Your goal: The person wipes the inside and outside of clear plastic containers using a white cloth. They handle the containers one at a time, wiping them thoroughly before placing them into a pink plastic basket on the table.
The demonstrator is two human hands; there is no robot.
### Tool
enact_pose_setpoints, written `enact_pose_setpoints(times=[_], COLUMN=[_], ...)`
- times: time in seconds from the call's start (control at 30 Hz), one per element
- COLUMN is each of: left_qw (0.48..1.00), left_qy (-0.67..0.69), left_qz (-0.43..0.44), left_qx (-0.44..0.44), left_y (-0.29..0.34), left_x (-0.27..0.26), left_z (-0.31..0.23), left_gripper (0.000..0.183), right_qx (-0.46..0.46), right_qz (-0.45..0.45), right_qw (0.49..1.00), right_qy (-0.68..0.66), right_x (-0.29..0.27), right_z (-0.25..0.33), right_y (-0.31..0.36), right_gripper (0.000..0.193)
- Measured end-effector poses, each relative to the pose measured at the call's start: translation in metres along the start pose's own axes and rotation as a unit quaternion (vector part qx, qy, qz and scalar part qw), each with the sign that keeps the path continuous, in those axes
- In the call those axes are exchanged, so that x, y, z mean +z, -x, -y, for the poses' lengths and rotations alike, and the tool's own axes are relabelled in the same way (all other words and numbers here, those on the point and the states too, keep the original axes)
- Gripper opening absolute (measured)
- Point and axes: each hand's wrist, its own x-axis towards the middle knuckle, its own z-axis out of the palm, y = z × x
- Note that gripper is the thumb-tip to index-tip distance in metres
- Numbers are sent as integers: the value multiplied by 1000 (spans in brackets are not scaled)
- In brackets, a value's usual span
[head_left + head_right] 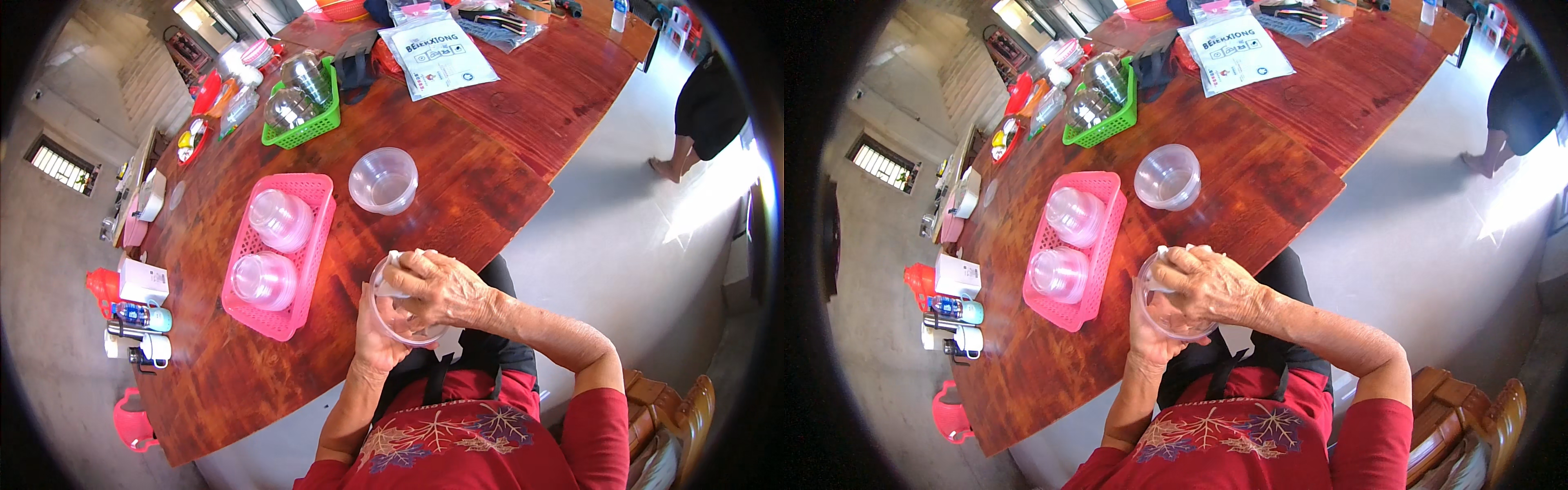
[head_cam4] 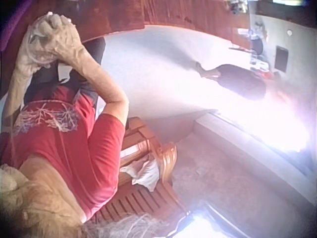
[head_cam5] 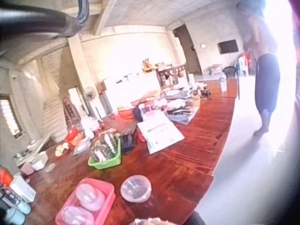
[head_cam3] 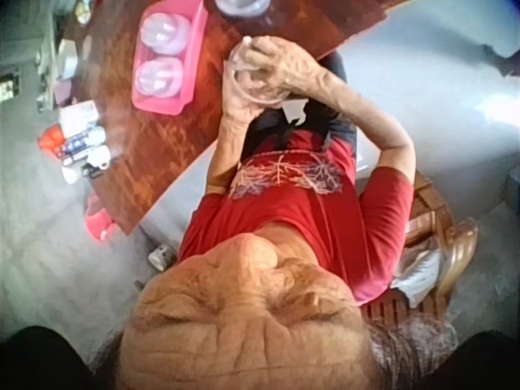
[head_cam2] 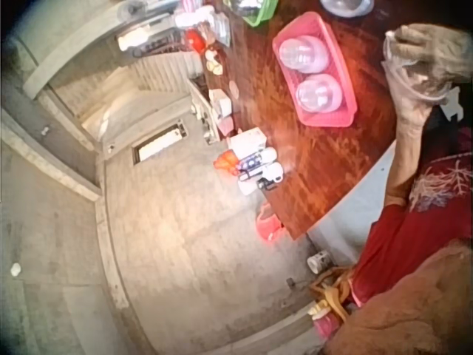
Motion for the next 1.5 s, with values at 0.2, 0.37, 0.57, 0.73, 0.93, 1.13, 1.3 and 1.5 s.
enact_pose_setpoints(times=[0.2, 0.37, 0.57, 0.73, 0.93, 1.13, 1.3, 1.5], left_qw=[986, 979, 966, 943, 965, 962, 973, 975], left_qy=[-134, -153, -144, -177, -136, -192, -135, -128], left_qz=[-39, -61, -69, -32, -29, 45, 30, -3], left_qx=[87, 119, 205, 281, 222, 191, 183, 182], left_y=[1, -4, -10, -7, -1, 9, 13, 15], left_x=[7, -10, -8, 15, 1, 6, 10, 14], left_z=[6, 14, 18, 20, 19, 3, 6, 8], left_gripper=[61, 63, 66, 79, 79, 92, 89, 85], right_qx=[153, 210, 485, 508, 422, 185, 138, 174], right_qz=[148, 154, -103, -250, -102, 151, 56, 19], right_qw=[977, 920, 630, 532, 622, 761, 903, 973], right_qy=[13, -294, -598, -629, -652, -603, -402, -148], right_x=[12, 14, 15, 31, 11, -24, -23, -2], right_z=[14, 22, 34, 38, 36, 18, 23, 42], right_y=[22, 24, 5, 2, -14, -1, 6, 0], right_gripper=[22, 24, 22, 26, 26, 29, 37, 48])
